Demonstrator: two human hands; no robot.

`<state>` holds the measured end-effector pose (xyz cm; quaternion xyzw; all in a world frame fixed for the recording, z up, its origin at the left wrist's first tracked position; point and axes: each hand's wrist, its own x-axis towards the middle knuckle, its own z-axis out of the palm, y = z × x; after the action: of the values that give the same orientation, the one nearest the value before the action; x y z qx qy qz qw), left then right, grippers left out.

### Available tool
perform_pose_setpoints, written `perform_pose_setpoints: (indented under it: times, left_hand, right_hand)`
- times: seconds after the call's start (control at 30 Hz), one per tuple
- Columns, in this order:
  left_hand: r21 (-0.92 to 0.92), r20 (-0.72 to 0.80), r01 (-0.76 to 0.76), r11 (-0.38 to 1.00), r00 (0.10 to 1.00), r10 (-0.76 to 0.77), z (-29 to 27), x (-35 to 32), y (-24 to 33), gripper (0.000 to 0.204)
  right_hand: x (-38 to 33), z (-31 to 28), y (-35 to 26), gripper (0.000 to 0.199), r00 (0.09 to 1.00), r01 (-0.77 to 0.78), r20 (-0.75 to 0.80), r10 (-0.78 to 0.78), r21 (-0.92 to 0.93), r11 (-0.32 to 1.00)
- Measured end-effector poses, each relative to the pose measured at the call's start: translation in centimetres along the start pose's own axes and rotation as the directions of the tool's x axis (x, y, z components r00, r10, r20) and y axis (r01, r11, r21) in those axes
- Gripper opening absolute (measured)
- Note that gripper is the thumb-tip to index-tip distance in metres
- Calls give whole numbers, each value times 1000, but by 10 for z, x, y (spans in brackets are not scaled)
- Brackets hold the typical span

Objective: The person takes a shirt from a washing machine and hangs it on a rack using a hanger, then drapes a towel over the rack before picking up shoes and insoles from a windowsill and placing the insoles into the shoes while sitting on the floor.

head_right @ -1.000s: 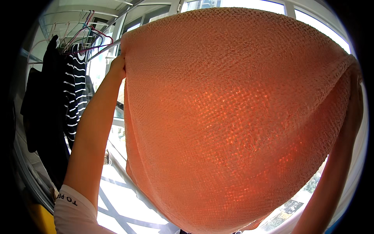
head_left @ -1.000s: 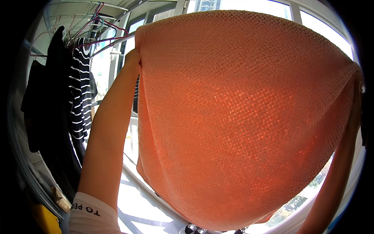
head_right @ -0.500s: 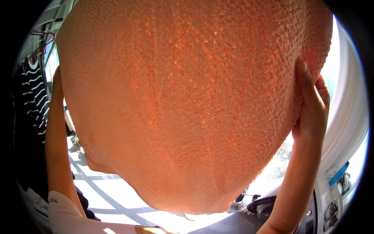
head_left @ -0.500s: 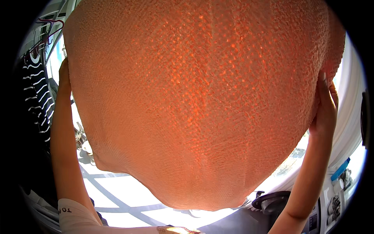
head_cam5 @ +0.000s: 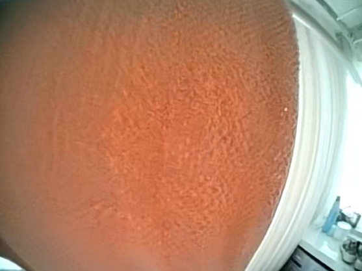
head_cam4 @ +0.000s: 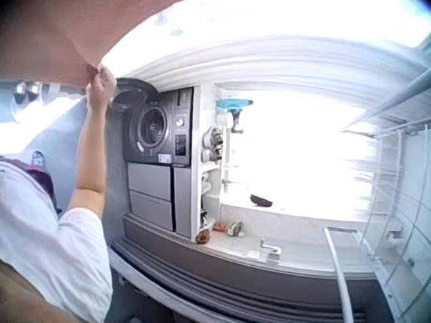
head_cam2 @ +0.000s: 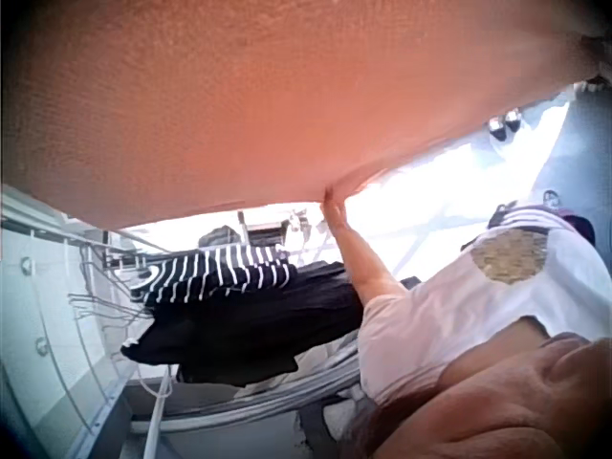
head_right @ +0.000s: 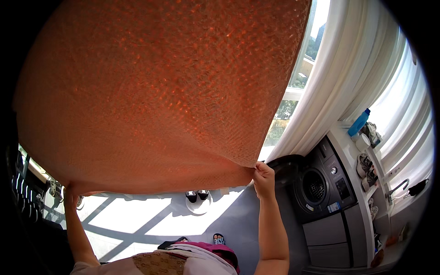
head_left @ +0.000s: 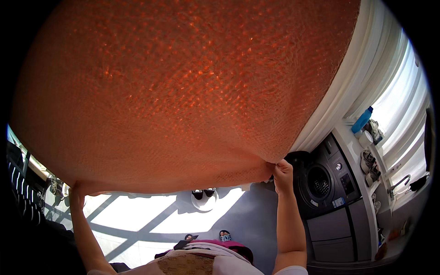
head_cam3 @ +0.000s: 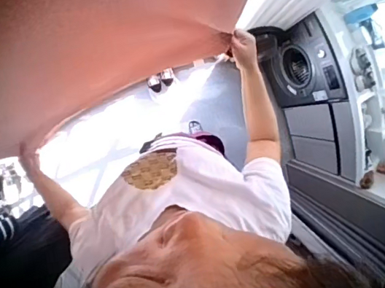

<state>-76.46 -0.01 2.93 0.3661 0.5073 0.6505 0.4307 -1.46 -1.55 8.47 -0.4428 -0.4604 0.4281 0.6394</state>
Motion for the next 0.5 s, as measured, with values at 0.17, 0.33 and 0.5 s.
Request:
perform_pose_setpoints:
  times: [0.17,0.33,0.5]
  left_hand:
    - [-86,-53,42,995,998,-46,34,11,-9,52]
    - [-322,264,130,938,964,-44,4,24,-68,58]
    - [-149,44,45,988,998,-38,-68,90,-106,49]
  right_hand:
    - [-18,5,10,25,995,68,-80,-62,72,995]
    - [-51,19,25,26,981,-161,96,168,-78,984]
    - [-59,13,26,14,966,-251,-57,251,22,968]
